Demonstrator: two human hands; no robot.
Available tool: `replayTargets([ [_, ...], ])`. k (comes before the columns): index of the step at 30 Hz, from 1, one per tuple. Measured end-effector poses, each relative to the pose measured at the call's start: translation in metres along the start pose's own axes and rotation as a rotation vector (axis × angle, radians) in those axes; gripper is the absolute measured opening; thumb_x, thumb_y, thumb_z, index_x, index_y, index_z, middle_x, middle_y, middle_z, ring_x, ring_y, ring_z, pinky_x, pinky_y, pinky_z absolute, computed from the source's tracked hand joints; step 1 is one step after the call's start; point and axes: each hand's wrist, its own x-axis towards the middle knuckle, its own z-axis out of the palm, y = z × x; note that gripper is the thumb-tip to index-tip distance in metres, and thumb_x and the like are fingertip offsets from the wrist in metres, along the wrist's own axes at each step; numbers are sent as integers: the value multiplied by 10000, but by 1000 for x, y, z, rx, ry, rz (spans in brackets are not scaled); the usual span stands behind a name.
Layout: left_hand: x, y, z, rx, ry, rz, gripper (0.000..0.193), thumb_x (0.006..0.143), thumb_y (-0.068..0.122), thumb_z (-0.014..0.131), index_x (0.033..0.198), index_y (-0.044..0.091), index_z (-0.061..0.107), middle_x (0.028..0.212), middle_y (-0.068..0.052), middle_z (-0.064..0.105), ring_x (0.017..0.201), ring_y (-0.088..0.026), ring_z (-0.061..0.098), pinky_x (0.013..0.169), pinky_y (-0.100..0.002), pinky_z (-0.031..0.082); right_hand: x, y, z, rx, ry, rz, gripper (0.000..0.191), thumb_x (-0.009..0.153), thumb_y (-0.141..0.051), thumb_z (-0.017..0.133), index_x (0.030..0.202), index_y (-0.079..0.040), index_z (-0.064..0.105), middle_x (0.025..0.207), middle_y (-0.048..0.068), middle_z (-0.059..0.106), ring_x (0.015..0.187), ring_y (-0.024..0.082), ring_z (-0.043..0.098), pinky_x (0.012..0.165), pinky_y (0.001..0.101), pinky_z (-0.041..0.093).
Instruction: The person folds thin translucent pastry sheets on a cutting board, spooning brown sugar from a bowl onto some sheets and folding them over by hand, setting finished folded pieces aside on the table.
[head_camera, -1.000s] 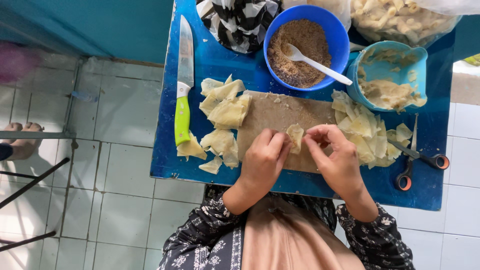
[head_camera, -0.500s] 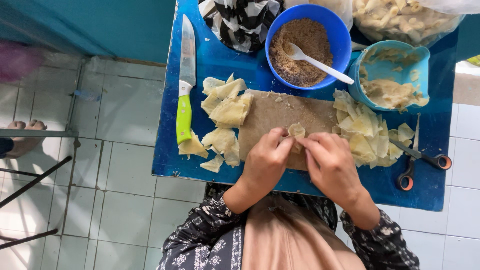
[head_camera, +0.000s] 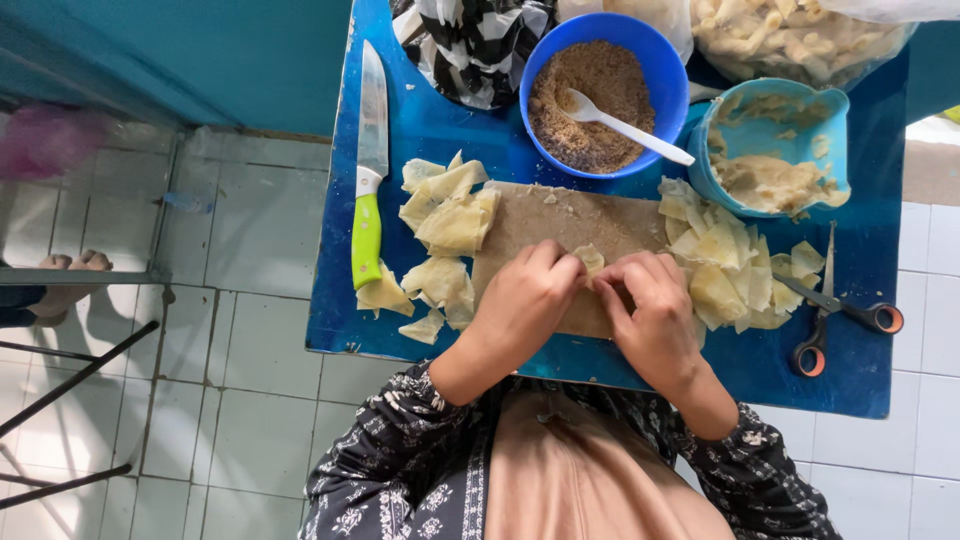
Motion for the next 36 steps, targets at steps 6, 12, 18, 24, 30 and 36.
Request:
replayTargets([
  [6, 7, -4, 0, 15, -32, -8, 86, 865, 144, 687, 886, 93, 621, 910, -94, 600, 890, -301, 636, 758, -399, 540, 3, 0, -3, -28, -41, -23, 117, 851, -92, 771, 919, -59, 682, 965, 94, 663, 946, 326, 594, 853, 436, 449],
  [12, 1, -12, -16, 35, -45, 168, 92, 866, 135, 668, 941, 91, 637, 920, -78, 596, 895, -275, 630, 772, -398, 536, 6, 1, -8, -92, -103, -173, 163, 860, -78, 738, 1016, -60, 697, 1013, 86, 662, 980, 316, 606, 878, 431, 445],
  [18, 4, -17, -6, -59, -63, 32, 77, 912, 172, 673, 924, 97, 660, 919, -103, 612, 906, -324, 640, 785, -421, 540, 12, 4, -8, -59, -125, -129, 125, 869, -69, 736, 987, -52, 697, 977, 92, 663, 953, 325, 601, 853, 443, 458],
  [24, 21, -21, 6, -100, -177, -194, 148, 888, 230, 715, 862, 92, 669, 890, -132, 648, 859, -354, 669, 738, -476, 545, 21, 9, -2, 56, -146, 36, 124, 850, -41, 731, 948, -26, 655, 966, 122, 644, 947, 347, 597, 837, 441, 476],
  [30, 9, -16, -7, -66, -89, -6, 47, 901, 97, 644, 947, 104, 637, 952, -96, 618, 938, -320, 661, 737, -414, 549, 18, 4, -9, -60, -135, -143, 168, 841, -40, 729, 1003, -44, 686, 1010, 116, 656, 973, 352, 596, 864, 449, 459],
  [36, 8, -15, -13, 142, -8, 172, 104, 842, 113, 632, 945, 101, 619, 941, -65, 582, 922, -259, 630, 784, -365, 545, 17, 5, -5, -81, -99, -115, 143, 867, -69, 747, 999, -48, 694, 1007, 115, 654, 962, 343, 589, 863, 442, 458],
])
